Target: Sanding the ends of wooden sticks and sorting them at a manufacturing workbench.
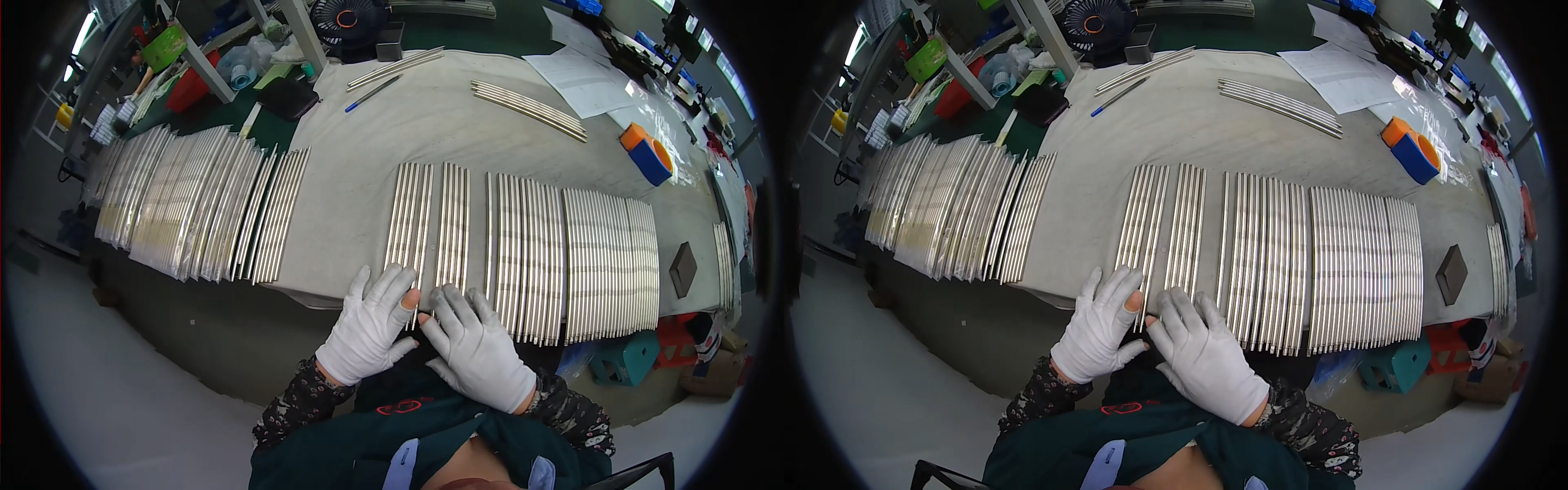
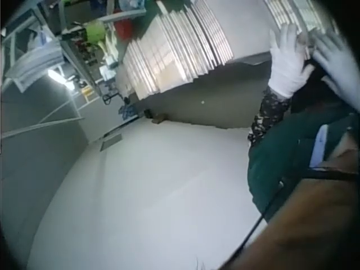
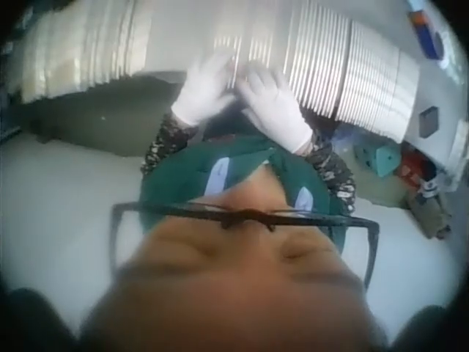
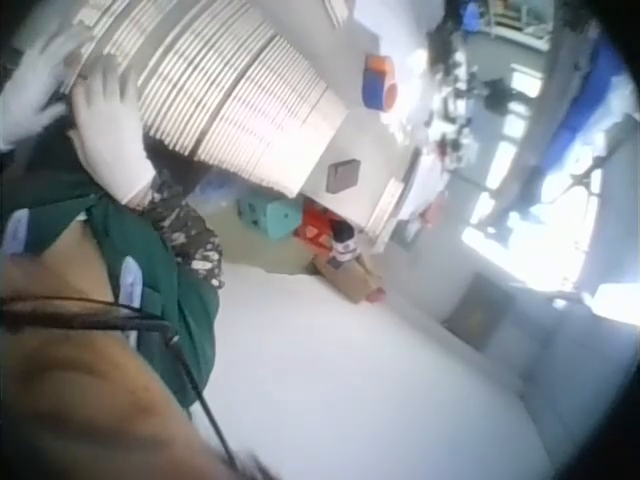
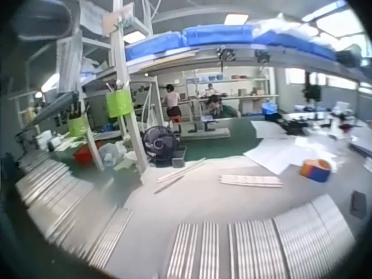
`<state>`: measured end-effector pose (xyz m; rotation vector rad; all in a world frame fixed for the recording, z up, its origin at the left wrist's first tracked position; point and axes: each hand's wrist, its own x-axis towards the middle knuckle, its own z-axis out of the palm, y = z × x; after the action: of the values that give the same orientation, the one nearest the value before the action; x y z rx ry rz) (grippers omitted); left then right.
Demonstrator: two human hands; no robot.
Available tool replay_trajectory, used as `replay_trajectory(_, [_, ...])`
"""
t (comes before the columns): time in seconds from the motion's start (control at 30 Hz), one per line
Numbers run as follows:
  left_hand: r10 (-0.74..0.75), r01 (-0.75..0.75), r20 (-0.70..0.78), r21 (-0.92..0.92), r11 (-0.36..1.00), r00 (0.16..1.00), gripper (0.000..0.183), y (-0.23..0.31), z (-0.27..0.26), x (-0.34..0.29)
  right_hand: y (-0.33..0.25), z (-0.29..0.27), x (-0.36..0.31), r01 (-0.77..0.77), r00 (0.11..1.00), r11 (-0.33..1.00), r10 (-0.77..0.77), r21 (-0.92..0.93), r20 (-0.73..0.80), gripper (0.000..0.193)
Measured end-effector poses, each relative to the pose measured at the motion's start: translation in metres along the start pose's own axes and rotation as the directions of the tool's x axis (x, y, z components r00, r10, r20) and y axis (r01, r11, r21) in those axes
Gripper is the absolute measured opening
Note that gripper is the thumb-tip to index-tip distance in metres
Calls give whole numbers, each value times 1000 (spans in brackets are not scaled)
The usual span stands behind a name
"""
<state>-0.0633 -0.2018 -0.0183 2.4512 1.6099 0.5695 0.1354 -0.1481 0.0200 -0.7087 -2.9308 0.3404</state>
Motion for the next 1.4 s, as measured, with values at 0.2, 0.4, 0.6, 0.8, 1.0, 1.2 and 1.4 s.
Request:
replay_trajectory(0.2, [22, -23, -73, -6, 1000, 997, 104, -5, 5, 1, 4, -3, 2, 116, 992, 984, -107, 135, -66, 59])
replay_trajectory(0.4, [-15, 14, 8, 98, 995, 1000, 105, 12, -10, 3, 12, -16, -26, -30, 987, 996, 43, 85, -154, 65])
replay_trajectory(0.6, [129, -139, 142, 61, 988, 981, 73, 24, -2, 25, 15, 1, -57, -152, 979, 986, 141, -65, -148, 85])
replay_trajectory(0.8, [77, -97, 154, 126, 987, 985, 72, 20, 3, 21, 13, 2, -46, -178, 983, 979, 172, -95, -72, 83])
replay_trajectory(1.0, [59, -72, 140, 91, 993, 988, 72, 20, 1, 22, 7, 0, -33, -164, 986, 979, 165, -124, -8, 85])
replay_trajectory(1.2, [47, -59, 130, 89, 994, 990, 73, 26, -2, 20, -1, 8, -30, -128, 987, 992, 129, 14, -96, 102])
replay_trajectory(1.4, [142, -135, 96, -76, 988, 985, 79, 14, -9, 23, 4, 13, -21, 99, 974, 956, -37, 275, -222, 107])
